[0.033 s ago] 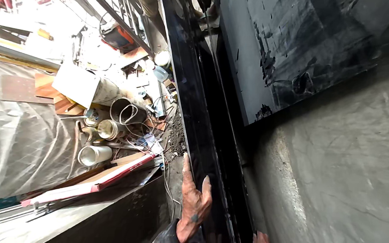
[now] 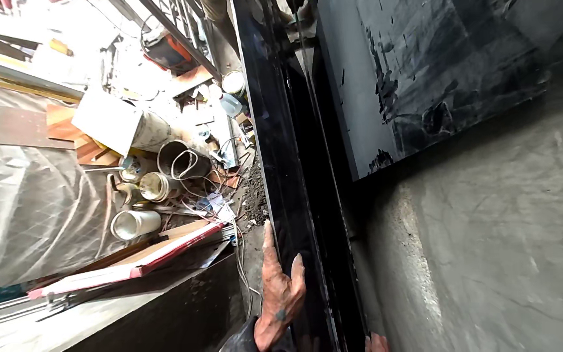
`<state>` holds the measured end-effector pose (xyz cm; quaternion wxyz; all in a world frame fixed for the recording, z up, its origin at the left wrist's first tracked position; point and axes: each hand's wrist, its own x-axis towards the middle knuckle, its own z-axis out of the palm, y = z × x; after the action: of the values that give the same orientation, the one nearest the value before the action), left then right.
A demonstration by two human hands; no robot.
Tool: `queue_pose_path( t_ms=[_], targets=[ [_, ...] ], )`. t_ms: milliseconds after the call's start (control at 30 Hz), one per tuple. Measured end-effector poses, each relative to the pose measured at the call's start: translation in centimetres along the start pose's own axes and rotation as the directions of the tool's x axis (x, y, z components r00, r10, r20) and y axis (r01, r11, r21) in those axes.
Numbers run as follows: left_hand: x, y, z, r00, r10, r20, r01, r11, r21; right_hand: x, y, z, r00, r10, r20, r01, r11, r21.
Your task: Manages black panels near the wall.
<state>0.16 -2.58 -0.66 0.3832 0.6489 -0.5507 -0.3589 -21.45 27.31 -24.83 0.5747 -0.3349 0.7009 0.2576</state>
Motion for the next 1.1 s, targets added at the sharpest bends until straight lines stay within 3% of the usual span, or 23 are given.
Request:
queue_pose_path(
  t_ms=[333,633,733,800,867,933,1000,1100],
  targets=[
    [-0.1,-0.1,0.2,1.000,-0.006,0.001,0.006,1.000,0.010,2.1,-2.3,-2.4,0.995,-0.062,-0.077,0.059,0.998,-0.032],
    [0.1,-0.3,0.1,1.000,0.024,-0.012,-0.024,1.000,0.019,2.0,-7.0,-8.1,0.989,-0.082,-0.120,0.074,0.995,-0.065],
    [0.1,-0.4,-0.4,0.984,0.176,-0.006,-0.167,0.945,0.282,2.1,-8.3,-9.7,0.988,-0.093,-0.121,0.085,0.994,-0.070],
    [0.8,0.9,-0.9,0.943,0.326,0.070,-0.314,0.796,0.517,2.5,-8.9,-10.5,0.987,-0.098,-0.130,0.088,0.993,-0.079],
    [2.4,3.3,-0.8,0.876,0.426,0.229,-0.474,0.663,0.580,2.9,-9.4,-11.2,0.986,-0.101,-0.132,0.090,0.992,-0.084],
    [4.3,5.7,0.0,0.759,0.352,0.548,-0.639,0.563,0.524,2.9,-9.7,-11.6,0.984,-0.105,-0.143,0.096,0.993,-0.071],
    [5.9,7.4,2.0,0.503,0.135,0.854,-0.791,0.470,0.392,2.2,-10.4,-12.3,0.981,-0.124,-0.150,0.117,0.992,-0.052],
    [6.1,7.9,7.1,0.088,-0.203,0.975,-0.873,0.456,0.174,-2.7,-12.8,-15.4,0.989,-0.133,-0.062,0.130,0.990,-0.049]
  ],
)
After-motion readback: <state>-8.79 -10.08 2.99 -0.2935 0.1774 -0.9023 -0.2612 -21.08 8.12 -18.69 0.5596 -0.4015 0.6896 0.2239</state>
